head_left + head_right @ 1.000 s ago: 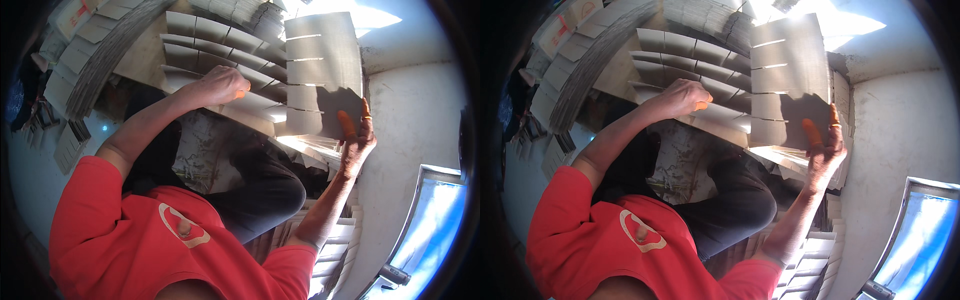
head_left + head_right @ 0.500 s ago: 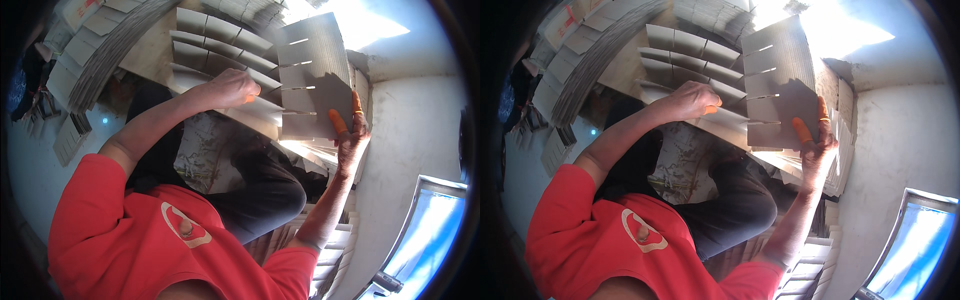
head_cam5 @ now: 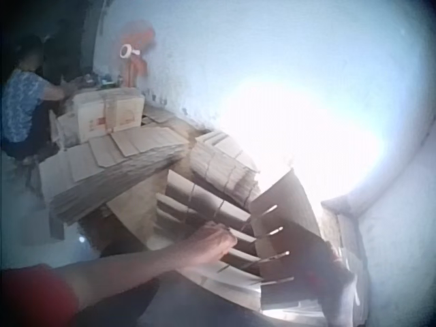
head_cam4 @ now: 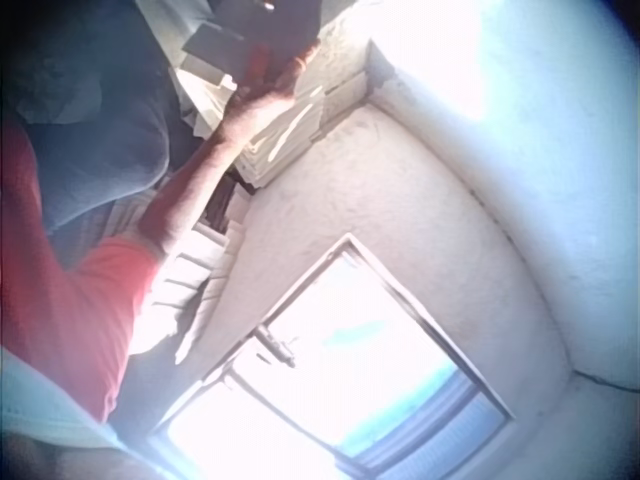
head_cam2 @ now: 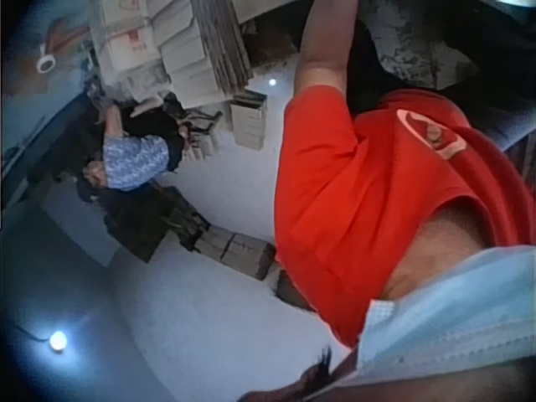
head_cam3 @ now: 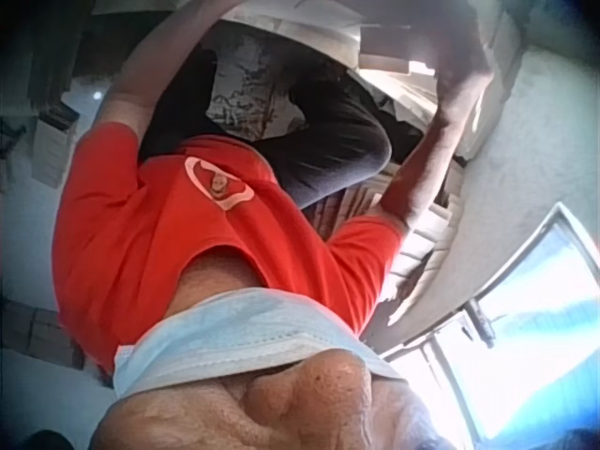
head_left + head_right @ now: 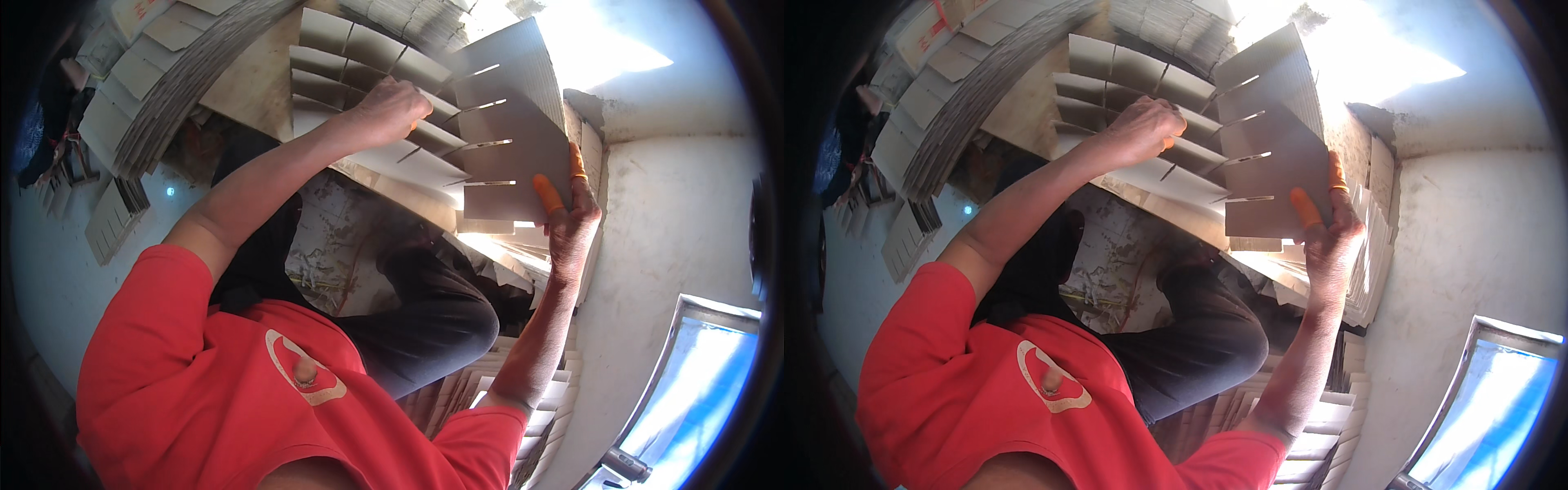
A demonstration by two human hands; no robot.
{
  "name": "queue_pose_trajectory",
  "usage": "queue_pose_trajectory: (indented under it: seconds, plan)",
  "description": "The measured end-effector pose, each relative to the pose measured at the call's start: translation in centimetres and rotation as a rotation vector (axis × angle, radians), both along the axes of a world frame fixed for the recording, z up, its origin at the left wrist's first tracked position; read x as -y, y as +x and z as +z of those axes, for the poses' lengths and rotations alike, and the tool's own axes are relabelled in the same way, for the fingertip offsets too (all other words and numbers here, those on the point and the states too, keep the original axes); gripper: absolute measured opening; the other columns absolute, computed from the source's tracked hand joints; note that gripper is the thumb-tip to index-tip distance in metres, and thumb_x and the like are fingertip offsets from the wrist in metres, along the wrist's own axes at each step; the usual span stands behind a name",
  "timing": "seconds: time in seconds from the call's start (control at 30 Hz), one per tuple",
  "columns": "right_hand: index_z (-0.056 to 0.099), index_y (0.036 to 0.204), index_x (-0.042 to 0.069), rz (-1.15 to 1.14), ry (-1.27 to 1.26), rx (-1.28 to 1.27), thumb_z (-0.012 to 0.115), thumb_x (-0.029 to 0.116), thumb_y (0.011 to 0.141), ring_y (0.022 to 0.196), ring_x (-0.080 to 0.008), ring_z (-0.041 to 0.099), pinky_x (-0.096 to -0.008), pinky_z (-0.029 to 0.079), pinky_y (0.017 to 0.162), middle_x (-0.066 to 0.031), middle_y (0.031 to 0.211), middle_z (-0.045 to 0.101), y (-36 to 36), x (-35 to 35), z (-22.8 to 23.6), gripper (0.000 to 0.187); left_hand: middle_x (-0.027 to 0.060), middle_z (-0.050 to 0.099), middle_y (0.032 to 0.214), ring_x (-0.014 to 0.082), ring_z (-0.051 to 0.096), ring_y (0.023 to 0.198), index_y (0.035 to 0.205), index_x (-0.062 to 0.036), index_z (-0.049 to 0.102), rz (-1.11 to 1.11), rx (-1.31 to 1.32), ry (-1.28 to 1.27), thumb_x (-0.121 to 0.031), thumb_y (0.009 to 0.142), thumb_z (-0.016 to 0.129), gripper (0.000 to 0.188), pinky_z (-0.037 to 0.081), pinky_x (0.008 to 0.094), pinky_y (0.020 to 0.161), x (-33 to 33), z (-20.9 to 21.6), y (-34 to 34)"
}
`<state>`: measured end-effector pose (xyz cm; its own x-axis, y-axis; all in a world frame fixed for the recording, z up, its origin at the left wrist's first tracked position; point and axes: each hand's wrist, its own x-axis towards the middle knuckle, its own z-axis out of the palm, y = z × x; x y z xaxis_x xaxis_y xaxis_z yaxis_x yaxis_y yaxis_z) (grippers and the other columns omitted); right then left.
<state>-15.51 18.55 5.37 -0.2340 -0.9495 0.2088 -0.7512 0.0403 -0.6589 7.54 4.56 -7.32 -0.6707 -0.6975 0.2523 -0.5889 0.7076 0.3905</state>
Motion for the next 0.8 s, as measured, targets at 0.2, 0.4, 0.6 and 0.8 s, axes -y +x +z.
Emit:
queue_pose_trajectory:
  seconds: [0.2, 0.4, 0.6, 0.8]
  plan:
    - [0.051, 0.134, 0.004, 0.008, -0.028, -0.014, 0.069, 0.005, 0.083, 0.059, -0.0021, 0.047, -0.02, 0.04, 0.05, -0.0002, 0.084, 0.065, 0.5, -0.2, 0.3, 0.054, 0.0116, 0.059, 0.077, 0.0305, 0.059, 0.088, 0.064, -0.003, 0.048, 0.024, -0.073, -0.034, -0.002, 0.072, 0.066, 0.019, 0.044, 0.0431, 0.079, 0.2, -1.1, -0.1]
    - [0.05, 0.136, 0.008, -0.007, -0.072, 0.066, 0.069, 0.004, 0.083, 0.048, -0.002, 0.041, -0.0203, 0.031, 0.039, 0.0023, 0.076, 0.063, 0.5, -0.4, -0.6, 0.056, 0.0127, 0.059, 0.078, 0.0329, 0.059, 0.087, 0.066, -0.0022, 0.049, 0.009, -0.089, -0.008, -0.002, 0.072, 0.064, 0.016, 0.045, 0.0443, 0.076, 0.1, -0.9, -0.1]
    - [0.05, 0.136, 0.007, -0.008, -0.041, 0.089, 0.067, 0.003, 0.083, 0.054, -0.0017, 0.043, -0.019, 0.035, 0.044, 0.0017, 0.084, 0.065, 1.2, -0.5, 0.3, 0.056, 0.0172, 0.059, 0.076, 0.0374, 0.06, 0.079, 0.068, 0.0005, 0.051, 0.015, -0.136, 0.046, 0.002, 0.071, 0.059, 0.009, 0.047, 0.0467, 0.067, -0.1, -0.7, 0.2]
    - [0.047, 0.138, 0.005, 0.093, -0.009, 0.037, 0.065, 0.004, 0.086, 0.059, -0.0029, 0.046, -0.0198, 0.041, 0.048, 0.0019, 0.085, 0.066, 1.5, 0.1, 0.1, 0.055, 0.0174, 0.059, 0.078, 0.038, 0.059, 0.081, 0.067, 0.0016, 0.048, 0.013, -0.089, 0.079, 0.008, 0.069, 0.057, 0.011, 0.045, 0.047, 0.065, -0.1, -0.3, 0.0]
